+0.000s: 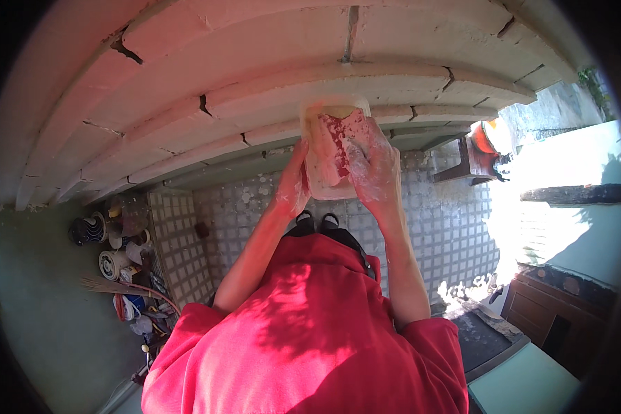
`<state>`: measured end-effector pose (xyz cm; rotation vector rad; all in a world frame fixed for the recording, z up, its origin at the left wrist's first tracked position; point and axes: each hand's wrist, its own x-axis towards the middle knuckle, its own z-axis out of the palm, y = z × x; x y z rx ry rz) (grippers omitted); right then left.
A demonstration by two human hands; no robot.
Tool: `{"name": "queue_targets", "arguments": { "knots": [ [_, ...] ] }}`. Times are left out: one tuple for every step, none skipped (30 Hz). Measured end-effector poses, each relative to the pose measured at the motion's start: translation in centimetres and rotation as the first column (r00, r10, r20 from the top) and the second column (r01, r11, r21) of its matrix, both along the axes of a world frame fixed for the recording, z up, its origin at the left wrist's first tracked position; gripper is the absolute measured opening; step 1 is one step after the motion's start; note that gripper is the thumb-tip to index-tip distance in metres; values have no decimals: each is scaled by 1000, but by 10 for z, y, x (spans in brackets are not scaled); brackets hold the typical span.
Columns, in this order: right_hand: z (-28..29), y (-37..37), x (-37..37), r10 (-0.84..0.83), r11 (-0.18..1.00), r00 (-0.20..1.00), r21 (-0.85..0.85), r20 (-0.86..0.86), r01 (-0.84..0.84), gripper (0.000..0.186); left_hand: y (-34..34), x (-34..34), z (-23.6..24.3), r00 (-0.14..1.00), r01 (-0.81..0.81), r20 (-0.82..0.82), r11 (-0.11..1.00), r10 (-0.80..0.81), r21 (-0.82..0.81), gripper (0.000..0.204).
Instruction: The recorder is applying white plaster or putty to a brick wall using a putty knife.
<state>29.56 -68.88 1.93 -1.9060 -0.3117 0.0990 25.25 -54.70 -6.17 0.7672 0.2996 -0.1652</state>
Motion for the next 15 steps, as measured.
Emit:
{"name": "queue_targets", "arguments": {
  "knots": [
    [-4,5,-2,-7,1000,1000,-4,-6,7,37,4,-2,-3,1000,24,0,1000,-24,15,44],
    [-8,8,-4,-20,1000,999,17,-29,21,38,6,-2,0,999,49,0,998,-49,28,42],
    [-13,10,-5,-34,999,998,38,-52,36,39,6,-4,3,998,57,-8,998,-57,21,42],
    [-20,10,-5,-43,998,997,31,-60,45,39,5,-5,8,999,32,-30,999,-31,29,42],
    [-28,12,-7,-40,996,997,71,-61,45,40,5,-8,12,999,4,-54,999,-2,40,41],
    [-34,12,-10,-38,993,997,111,-62,45,40,6,-11,8,998,8,-66,999,-6,36,41],
    [-36,12,-12,-42,993,996,107,-74,50,40,8,-13,3,999,22,-49,1000,-21,10,40],
    [-36,12,-13,-24,986,984,155,-178,53,40,10,-12,-1,999,36,-25,999,-36,-14,40],
    [-36,11,-14,0,977,960,204,-279,59,41,10,-13,-4,999,39,-30,999,-40,-16,40],
    [-36,12,-16,-2,977,959,204,-283,62,41,10,-13,-7,998,48,-29,999,-48,-5,40],
    [-37,15,-18,-2,970,962,233,-274,68,40,11,-14,-10,998,52,-25,999,-51,11,40],
    [-37,17,-20,0,962,965,263,-264,72,39,13,-16,-14,999,47,-27,999,-46,15,40],
    [-38,17,-19,8,961,964,269,-264,66,39,15,-18,-18,997,76,-15,997,-76,17,40],
    [-39,15,-18,40,936,940,342,-338,83,37,16,-18,-16,994,107,-1,994,-107,20,41],
    [-39,13,-16,80,905,910,412,-406,104,36,14,-17,-14,995,101,-1,995,-101,26,41]
  ]
}}
